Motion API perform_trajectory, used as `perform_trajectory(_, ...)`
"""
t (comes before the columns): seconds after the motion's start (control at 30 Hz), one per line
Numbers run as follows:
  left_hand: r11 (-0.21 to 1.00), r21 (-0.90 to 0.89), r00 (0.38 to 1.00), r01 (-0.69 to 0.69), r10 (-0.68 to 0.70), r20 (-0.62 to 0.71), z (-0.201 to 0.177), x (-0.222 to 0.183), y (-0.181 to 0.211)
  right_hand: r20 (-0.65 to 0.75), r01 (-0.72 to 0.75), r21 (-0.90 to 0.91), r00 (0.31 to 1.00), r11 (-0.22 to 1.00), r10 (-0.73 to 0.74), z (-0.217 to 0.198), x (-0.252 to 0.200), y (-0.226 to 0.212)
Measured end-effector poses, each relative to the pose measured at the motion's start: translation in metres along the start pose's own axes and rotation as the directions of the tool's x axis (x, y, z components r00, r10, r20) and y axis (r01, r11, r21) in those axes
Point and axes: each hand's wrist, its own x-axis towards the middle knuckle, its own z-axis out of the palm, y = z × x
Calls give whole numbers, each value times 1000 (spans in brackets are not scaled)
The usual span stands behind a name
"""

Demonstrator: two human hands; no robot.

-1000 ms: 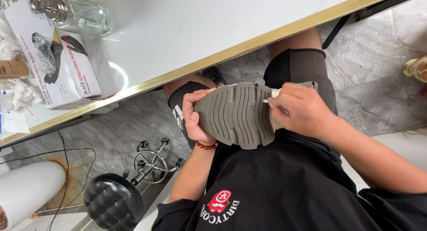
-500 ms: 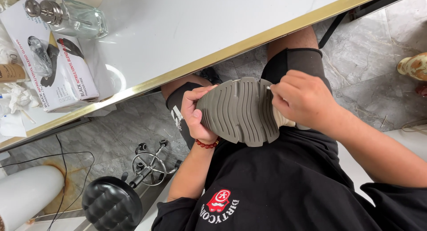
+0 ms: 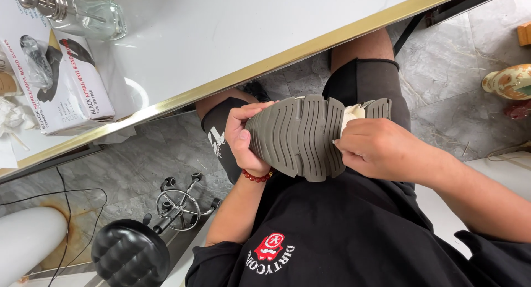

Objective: The person holds a sneaker on their lap and cleans its rubber outsole, running a cotton swab along the tread grooves and edges, rotating the shoe to reach different sections of the sole.

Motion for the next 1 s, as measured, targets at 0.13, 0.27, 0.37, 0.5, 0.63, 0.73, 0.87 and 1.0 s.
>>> perform_trajectory(0.13,1000,-15,1000,12,-12,8,-4,3,-4,37,-10,0,999,1000,10,4,-8,-4)
perform_trajectory(0.27,999,-7,999,43,-43,-12,-8,4,-8,94,-53,24,994,998,50,7,-19,-11)
perform_trajectory(0.37,999,1,999,49,-49,-21,-9,5,-11,97,-57,40,994,998,53,7,-23,-13)
perform_trajectory(0.5,999,9,999,37,-37,-15,-5,7,-10,105,-51,62,993,997,44,5,-27,-14)
perform_trajectory(0.63,999,9,999,46,-46,-16,-2,9,-8,121,-87,98,990,991,75,4,-28,-9)
perform_trajectory(0.73,998,32,998,48,-47,-33,-2,7,-7,105,-163,165,984,973,147,5,-32,-3)
perform_trajectory(0.87,998,9,997,55,-55,-60,0,5,-6,115,-309,224,950,924,289,5,-33,1)
perform_trajectory(1.0,999,2,997,42,-42,-58,3,5,-5,100,-314,240,949,918,298,5,-36,4)
